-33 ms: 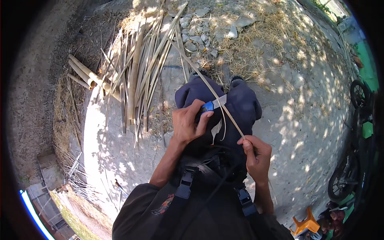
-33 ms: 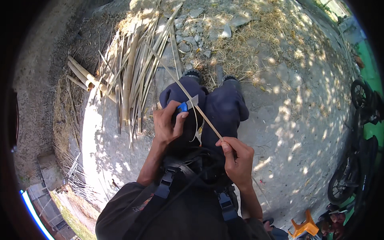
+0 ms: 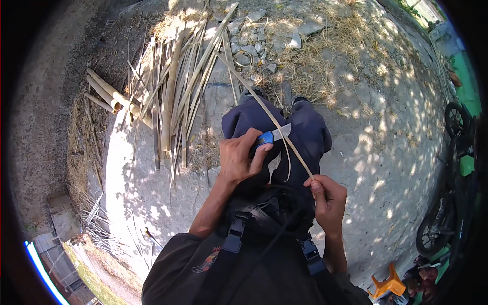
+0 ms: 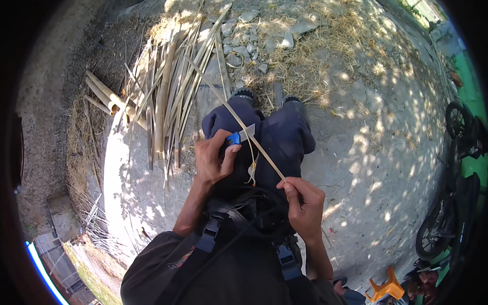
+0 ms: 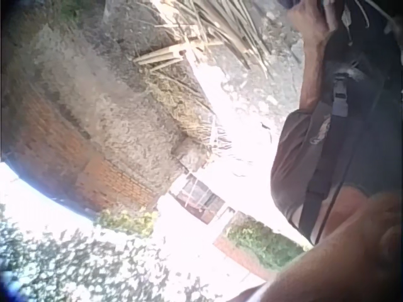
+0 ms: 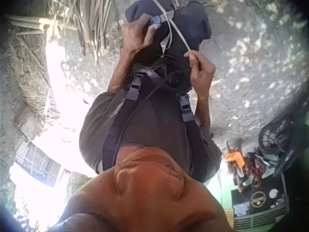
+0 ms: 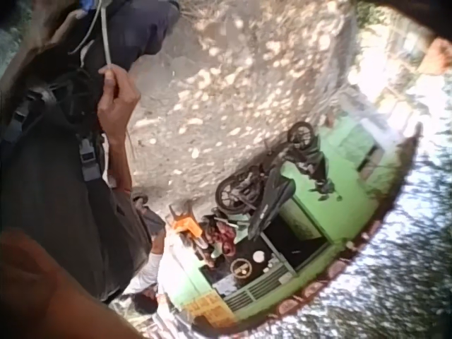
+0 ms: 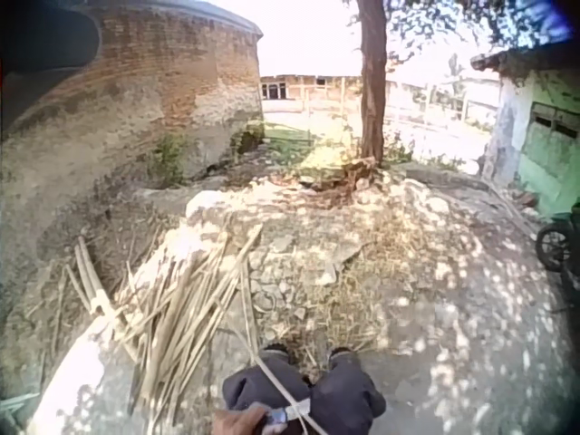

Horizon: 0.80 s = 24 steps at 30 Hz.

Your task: The person uses a utility knife to shave and smooth the surface of a long, thin bamboo strip while sitting outdoors near a pile of bamboo pieces.

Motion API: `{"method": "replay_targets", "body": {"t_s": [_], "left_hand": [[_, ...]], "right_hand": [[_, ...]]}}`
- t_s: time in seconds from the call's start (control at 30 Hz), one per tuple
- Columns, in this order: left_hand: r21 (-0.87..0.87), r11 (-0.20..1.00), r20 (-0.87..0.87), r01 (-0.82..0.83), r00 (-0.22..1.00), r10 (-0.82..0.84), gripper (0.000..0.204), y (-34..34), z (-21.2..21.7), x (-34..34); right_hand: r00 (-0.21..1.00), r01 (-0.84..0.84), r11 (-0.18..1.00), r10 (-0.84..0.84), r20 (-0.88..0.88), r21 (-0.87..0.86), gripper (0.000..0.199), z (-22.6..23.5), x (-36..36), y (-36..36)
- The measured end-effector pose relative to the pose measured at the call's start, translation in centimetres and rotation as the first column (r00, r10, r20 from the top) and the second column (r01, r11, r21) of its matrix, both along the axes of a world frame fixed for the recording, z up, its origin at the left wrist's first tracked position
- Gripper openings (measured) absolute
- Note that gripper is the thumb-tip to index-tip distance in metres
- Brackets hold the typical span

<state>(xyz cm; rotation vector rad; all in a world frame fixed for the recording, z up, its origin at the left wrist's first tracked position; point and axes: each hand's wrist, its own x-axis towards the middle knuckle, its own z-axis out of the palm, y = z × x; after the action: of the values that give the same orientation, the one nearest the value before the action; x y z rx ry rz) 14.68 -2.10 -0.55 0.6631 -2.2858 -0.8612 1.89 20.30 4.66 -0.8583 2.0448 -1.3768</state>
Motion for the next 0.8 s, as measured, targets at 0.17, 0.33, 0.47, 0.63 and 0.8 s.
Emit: {"method": "replay_targets", "body": {"t_s": [0.17, 0.33, 0.47, 0.63, 0.8], "left_hand": [[-0.044, 0.998, 0.012, 0.034, 0.999, -0.033, 0.029, 0.2, -0.3, 0.1], [-0.079, 0.997, -0.035, 0.021, 0.999, -0.024, 0.027, 0.4, 0.0, 0.0], [-0.047, 0.999, -0.021, -0.015, 1.000, 0.014, 0.024, 0.4, 0.3, 0.3], [0.065, 0.995, -0.055, -0.079, 0.995, 0.083, 0.024, 0.2, 0.6, 0.1], [0.176, 0.952, -0.054, -0.251, 0.963, 0.264, 0.027, -1.6, -0.1, 0.2]], "right_hand": [[1.000, 0.014, 0.999, -0.014, 0.001, 0.029, 0.015, -0.4, 0.2, 3.7], [0.998, 0.031, 0.996, -0.035, 0.046, 0.088, 0.016, 0.0, 0.2, 7.0], [0.994, 0.020, 0.993, -0.032, 0.106, 0.116, 0.017, -0.4, -0.4, 10.1], [0.994, 0.028, 0.993, -0.041, 0.105, 0.116, 0.028, -0.9, -2.6, 14.7], [0.963, 0.083, 0.983, -0.122, 0.241, 0.166, 0.034, -1.8, -6.0, 22.8]]}}
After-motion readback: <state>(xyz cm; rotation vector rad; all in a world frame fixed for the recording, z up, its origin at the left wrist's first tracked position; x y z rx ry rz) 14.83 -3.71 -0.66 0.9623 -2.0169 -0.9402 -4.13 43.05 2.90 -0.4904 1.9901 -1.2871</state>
